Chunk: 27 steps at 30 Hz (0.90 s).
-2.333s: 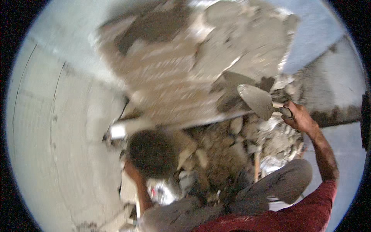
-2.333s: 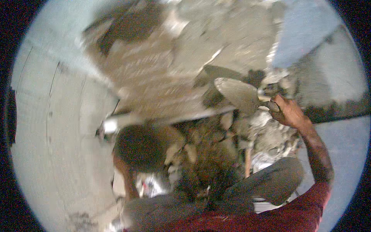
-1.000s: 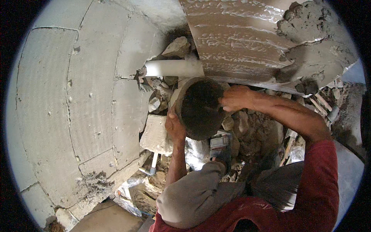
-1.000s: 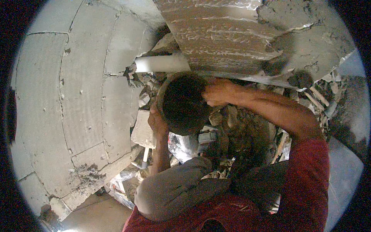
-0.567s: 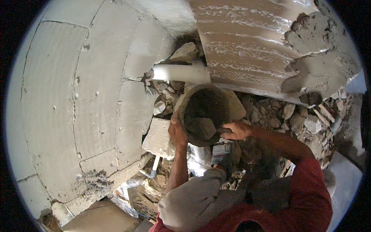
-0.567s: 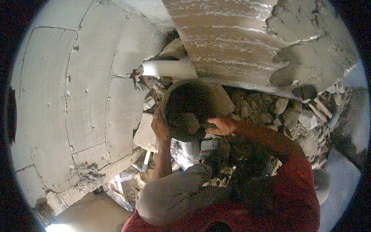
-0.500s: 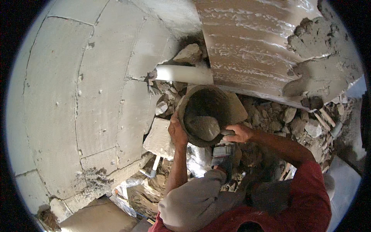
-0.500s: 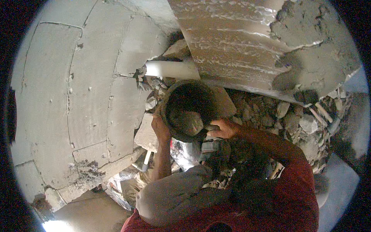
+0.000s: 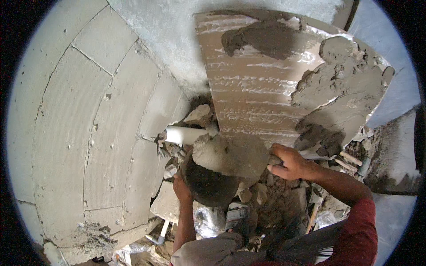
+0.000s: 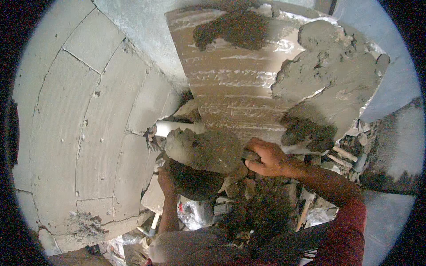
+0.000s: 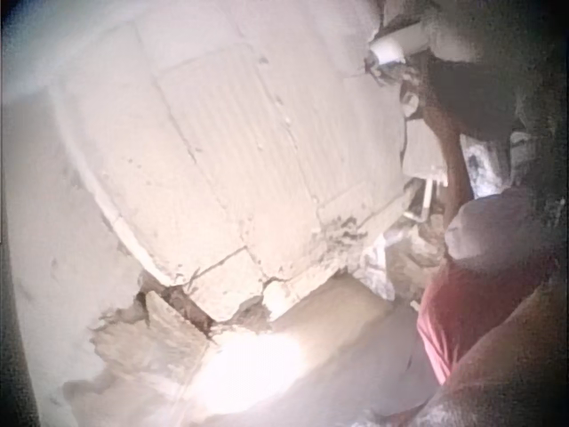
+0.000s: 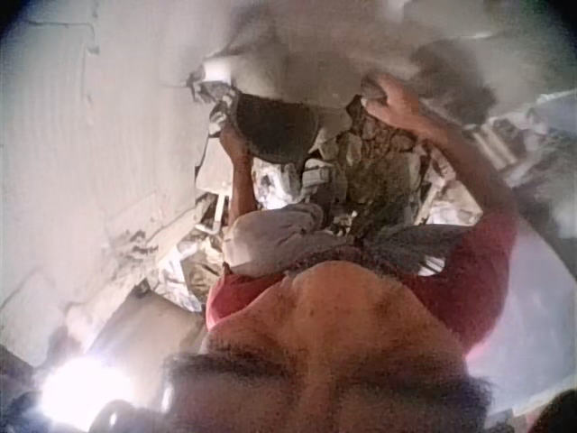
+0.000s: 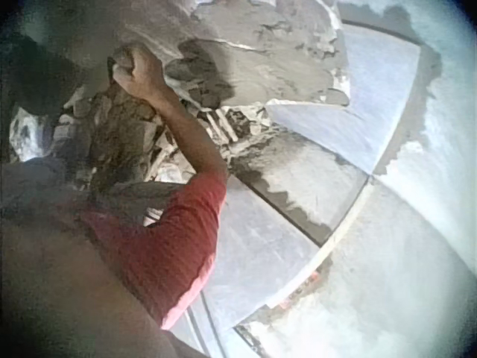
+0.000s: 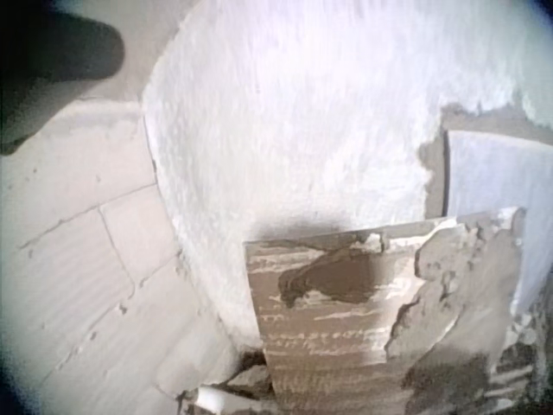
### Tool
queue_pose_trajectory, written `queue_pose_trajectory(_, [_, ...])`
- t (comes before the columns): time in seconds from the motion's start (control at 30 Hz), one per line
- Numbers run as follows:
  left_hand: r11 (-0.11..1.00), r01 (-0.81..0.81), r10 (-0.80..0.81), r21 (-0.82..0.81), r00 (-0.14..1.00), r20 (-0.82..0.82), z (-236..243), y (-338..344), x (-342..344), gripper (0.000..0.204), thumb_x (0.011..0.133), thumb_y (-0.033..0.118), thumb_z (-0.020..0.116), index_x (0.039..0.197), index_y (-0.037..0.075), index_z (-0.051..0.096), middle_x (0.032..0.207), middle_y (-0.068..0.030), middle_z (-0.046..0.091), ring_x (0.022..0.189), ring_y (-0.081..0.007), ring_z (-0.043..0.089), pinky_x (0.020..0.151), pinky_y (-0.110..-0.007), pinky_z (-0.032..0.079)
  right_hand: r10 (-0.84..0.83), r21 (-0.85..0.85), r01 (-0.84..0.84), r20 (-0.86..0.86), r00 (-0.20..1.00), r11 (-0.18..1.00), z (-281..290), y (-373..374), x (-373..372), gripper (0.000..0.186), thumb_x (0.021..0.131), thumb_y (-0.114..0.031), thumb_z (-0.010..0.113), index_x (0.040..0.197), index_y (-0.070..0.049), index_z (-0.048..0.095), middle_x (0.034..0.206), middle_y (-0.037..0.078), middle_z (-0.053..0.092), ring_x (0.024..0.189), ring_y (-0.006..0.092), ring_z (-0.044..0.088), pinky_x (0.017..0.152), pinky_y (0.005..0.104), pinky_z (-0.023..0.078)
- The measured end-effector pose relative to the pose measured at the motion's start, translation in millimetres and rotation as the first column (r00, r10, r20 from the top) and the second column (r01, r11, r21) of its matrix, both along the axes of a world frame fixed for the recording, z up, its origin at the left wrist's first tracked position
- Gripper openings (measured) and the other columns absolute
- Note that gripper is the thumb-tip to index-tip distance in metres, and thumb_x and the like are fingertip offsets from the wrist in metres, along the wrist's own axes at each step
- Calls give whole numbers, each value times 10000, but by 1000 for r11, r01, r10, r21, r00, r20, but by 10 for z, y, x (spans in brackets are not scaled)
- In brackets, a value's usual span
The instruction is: The person removes the plastic wrap from a tile, places it against a wall, and scoops mortar from a bucket with a trowel to spread it across the back of the tile.
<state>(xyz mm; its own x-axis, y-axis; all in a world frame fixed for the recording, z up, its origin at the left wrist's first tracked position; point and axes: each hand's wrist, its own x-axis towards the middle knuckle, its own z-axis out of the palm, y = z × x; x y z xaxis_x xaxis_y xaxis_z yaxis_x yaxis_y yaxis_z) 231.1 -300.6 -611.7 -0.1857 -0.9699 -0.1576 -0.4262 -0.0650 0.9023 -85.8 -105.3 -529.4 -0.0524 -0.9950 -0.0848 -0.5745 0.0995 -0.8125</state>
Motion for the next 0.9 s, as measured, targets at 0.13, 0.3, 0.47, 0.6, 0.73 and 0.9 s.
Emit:
queue_pose_trajectory(0.13, [999, -31, 35, 21, 974, -223, -173, -25, 39, 508, 964, 387, 329, 1073, -47, 569, 1007, -125, 605, 899, -203, 551, 800, -331, 435, -255, -97, 258, 43, 966, 961, 369, -27, -130, 499, 704, -215, 706, 1092, 0, 477, 934, 206, 580, 876, 344, 596, 763, 402, 466])
queue_pose_trajectory(0.3, [994, -29, 57, 102, 958, -280, -164, -42, 1, 529, 960, 405, 327, 1053, -55, 570, 986, -124, 608, 890, -219, 552, 806, -345, 434, -386, -265, 333, -183, 904, 905, 466, -89, -346, 446, 742, -237, 694, 1069, -1, 504, 837, 203, 597, 769, 339, 607, 702, 395, 475])
queue_pose_trajectory(0.47, [1000, 17, -17, 2, 990, -139, -137, -79, 4, 516, 960, 390, 330, 1047, -60, 567, 996, -129, 603, 900, -226, 552, 811, -353, 430, -452, -264, 390, -241, 859, 882, 432, -239, -579, 379, 825, -261, 619, 1075, 0, 506, 755, 224, 598, 742, 393, 602, 678, 432, 475])
queue_pose_trajectory(0.6, [993, 96, -89, -69, 992, 90, -84, -123, 81, 509, 961, 368, 324, 1069, -70, 558, 1026, -153, 594, 907, -249, 544, 823, -361, 416, -566, -261, 506, -470, 678, 822, 189, -415, -454, 366, 913, -292, 500, 1025, 57, 485, 658, 227, 565, 603, 395, 566, 565, 429, 446])
queue_pose_trajectory(0.73, [997, 79, -79, 1, 995, -58, -16, -98, -23, 522, 957, 379, 328, 1081, -76, 552, 1032, -165, 591, 912, -269, 539, 829, -368, 411, -646, -125, 645, -317, 694, 754, 25, -595, -207, 479, 943, -370, 404, 1016, 99, 473, 761, 297, 563, 746, 458, 564, 672, 491, 430])
queue_pose_trajectory(0.9, [998, 56, -53, -29, 995, 83, -271, -203, 115, 555, 946, 418, 344, 1062, -83, 551, 1023, -167, 590, 925, -270, 529, 836, -371, 399, -715, -75, 715, -164, 679, 696, -317, -610, 27, 481, 924, -410, 417, 960, 65, 480, 811, 329, 569, 800, 504, 554, 695, 539, 441])
